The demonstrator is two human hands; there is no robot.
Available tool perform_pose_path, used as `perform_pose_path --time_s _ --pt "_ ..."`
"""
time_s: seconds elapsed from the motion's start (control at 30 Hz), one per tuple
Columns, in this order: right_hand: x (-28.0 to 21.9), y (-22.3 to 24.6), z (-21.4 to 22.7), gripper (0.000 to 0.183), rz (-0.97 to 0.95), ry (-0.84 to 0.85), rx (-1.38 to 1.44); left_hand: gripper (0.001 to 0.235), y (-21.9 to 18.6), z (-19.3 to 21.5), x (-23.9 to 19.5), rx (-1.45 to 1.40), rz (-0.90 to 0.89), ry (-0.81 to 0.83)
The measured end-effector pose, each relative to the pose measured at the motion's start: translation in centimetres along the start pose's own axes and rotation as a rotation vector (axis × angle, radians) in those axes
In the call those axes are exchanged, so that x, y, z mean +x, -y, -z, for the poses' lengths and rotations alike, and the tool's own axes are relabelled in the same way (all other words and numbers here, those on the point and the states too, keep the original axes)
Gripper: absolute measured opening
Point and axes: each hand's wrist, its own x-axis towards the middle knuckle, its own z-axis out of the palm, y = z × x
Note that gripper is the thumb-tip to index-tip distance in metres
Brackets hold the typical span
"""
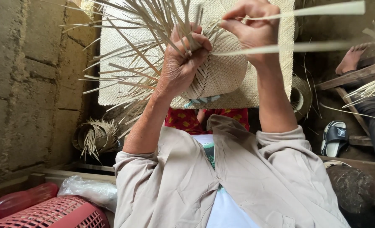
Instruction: The person weaves a basket using dried palm leaves, interlacing the strips by hand to form the basket's structure. They hold the partially completed basket and continue adding and securing the woven material.
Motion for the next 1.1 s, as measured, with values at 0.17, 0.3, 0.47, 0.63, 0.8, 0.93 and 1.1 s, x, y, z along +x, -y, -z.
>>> perform_pose_path --time_s 0.17,0.3,0.47,0.63,0.8,0.93,1.1 --pt "2.2 -0.5 -2.7 0.016 0.131 0.032 0.214 0.012 0.4 -0.2 0.0 -0.005 -0.028 -0.002" --pt "2.4 1.8 -3.3 0.013 0.246 0.238 0.358 0.034 0.8 -1.3 0.3 -0.08 0.185 -0.104" --pt "0.8 1.4 -2.0 0.01 0.238 0.162 0.418 0.008 2.3 -1.4 0.8 0.124 -0.009 -0.126" --pt "-3.1 2.1 -0.4 0.013 0.037 0.185 0.027 0.003 1.1 -0.4 1.0 0.019 0.046 -0.1" --pt "-3.6 2.3 -3.3 0.011 0.048 -0.033 0.01 0.004 1.4 -0.6 1.0 0.017 0.072 -0.128" --pt "-3.2 -0.1 -1.8 0.014 0.018 -0.089 -0.19 0.004 1.0 -0.5 0.9 -0.005 0.096 -0.134" --pt "-3.3 -4.2 0.4 0.019 -0.109 -0.126 -0.171 0.003 0.7 -0.8 1.0 -0.01 0.099 -0.126"
